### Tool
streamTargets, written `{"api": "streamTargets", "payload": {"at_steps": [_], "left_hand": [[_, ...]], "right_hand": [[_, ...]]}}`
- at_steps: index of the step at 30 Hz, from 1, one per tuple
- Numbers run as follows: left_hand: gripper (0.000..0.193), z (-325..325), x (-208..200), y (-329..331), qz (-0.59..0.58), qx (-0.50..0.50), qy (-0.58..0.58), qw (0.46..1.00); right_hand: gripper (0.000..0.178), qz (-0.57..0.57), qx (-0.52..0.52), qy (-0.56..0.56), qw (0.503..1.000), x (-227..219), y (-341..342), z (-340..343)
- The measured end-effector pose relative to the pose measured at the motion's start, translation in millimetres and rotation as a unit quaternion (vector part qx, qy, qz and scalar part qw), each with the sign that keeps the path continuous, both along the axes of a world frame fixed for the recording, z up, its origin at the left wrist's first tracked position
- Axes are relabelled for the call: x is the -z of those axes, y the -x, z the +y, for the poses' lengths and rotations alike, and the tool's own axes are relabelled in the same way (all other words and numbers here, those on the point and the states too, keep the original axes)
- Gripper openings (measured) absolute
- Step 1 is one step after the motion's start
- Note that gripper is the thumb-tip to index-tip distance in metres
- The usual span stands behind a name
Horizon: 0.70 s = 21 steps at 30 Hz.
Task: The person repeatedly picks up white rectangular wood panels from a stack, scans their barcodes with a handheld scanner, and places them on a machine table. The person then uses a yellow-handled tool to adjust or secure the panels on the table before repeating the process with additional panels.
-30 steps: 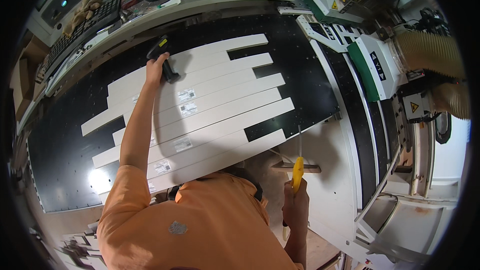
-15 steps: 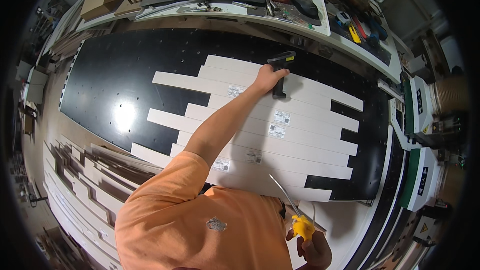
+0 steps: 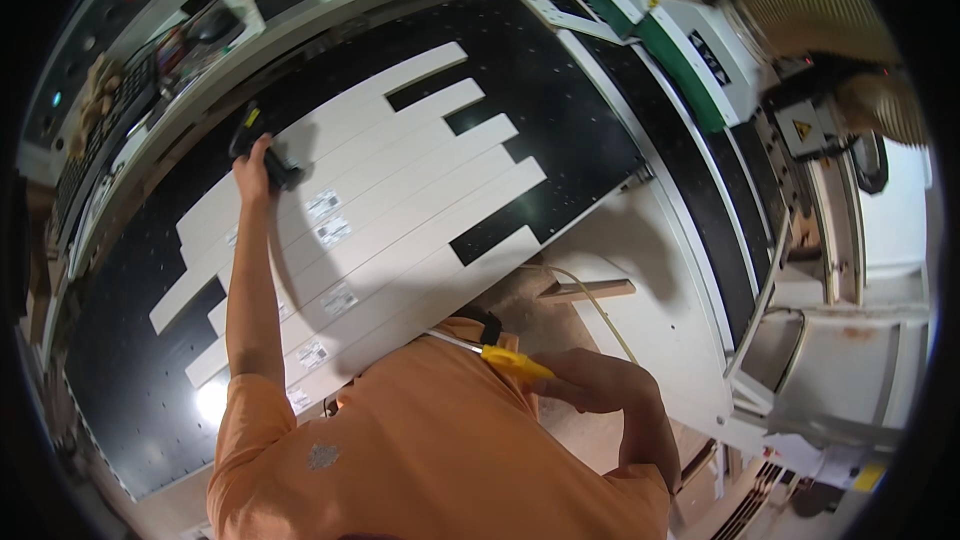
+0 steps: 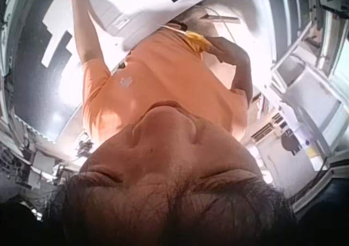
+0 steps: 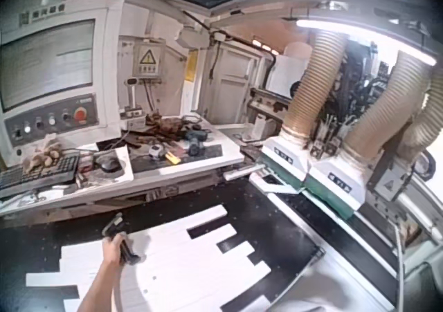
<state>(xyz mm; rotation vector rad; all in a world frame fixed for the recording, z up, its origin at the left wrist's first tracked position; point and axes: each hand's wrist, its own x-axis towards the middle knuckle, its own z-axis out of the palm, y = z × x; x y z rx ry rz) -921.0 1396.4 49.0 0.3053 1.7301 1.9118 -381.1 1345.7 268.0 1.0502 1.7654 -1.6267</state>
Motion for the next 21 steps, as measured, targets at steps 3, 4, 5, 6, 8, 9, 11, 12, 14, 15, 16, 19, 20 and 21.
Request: {"api": "streamTargets", "payload": {"at_steps": [3, 4, 5, 6, 8, 9, 11, 12, 14, 15, 16, 19, 20, 21], "left_hand": [[0.037, 0, 0, 0, -0.023, 0.013, -0.007, 1.000], [0.036, 0, 2, 0, -0.023, 0.017, -0.019, 0.999], [0.036, 2, 5, 2, -0.032, 0.012, -0.025, 0.999], [0.036, 2, 9, 3, -0.034, 0.008, -0.036, 0.999], [0.041, 1, 14, 10, 0.013, 0.003, 0.018, 1.000], [0.042, 0, 19, 11, -0.009, 0.012, -0.002, 1.000], [0.043, 2, 25, 13, -0.045, 0.036, -0.054, 0.997], [0.042, 1, 28, 15, -0.046, 0.053, -0.062, 0.996], [0.041, 3, 31, 19, -0.045, 0.063, -0.055, 0.996], [0.041, 5, 32, 20, -0.044, 0.047, -0.038, 0.997], [0.041, 5, 34, 21, -0.049, 0.047, -0.040, 0.997], [0.043, 7, 38, 22, -0.033, 0.060, -0.058, 0.996], [0.042, 8, 39, 23, -0.032, 0.066, -0.061, 0.995], [0.041, 10, 41, 22, -0.026, 0.068, -0.055, 0.996]], "right_hand": [[0.040, -0.115, 0.154, -0.139, 0.972, 0, -28, -10], [0.041, -0.133, 0.220, -0.195, 0.946, 5, -37, -12], [0.043, -0.165, 0.291, -0.241, 0.911, 13, -44, -14], [0.043, -0.152, 0.337, -0.266, 0.890, 23, -51, -16], [0.044, -0.154, 0.446, -0.296, 0.830, 48, -66, -16], [0.045, -0.137, 0.478, -0.303, 0.813, 63, -73, -16], [0.047, -0.061, 0.569, -0.334, 0.749, 96, -82, -17], [0.048, -0.027, 0.638, -0.315, 0.702, 114, -84, -12], [0.044, 0.039, 0.724, -0.308, 0.617, 143, -88, -4], [0.048, 0.076, 0.761, -0.300, 0.570, 153, -90, -1], [0.050, 0.094, 0.792, -0.302, 0.522, 162, -92, 1], [0.055, 0.141, 0.841, -0.316, 0.417, 179, -95, 10], [0.055, 0.145, 0.851, -0.320, 0.391, 182, -95, 12], [0.055, 0.145, 0.860, -0.322, 0.369, 184, -95, 16]]}}
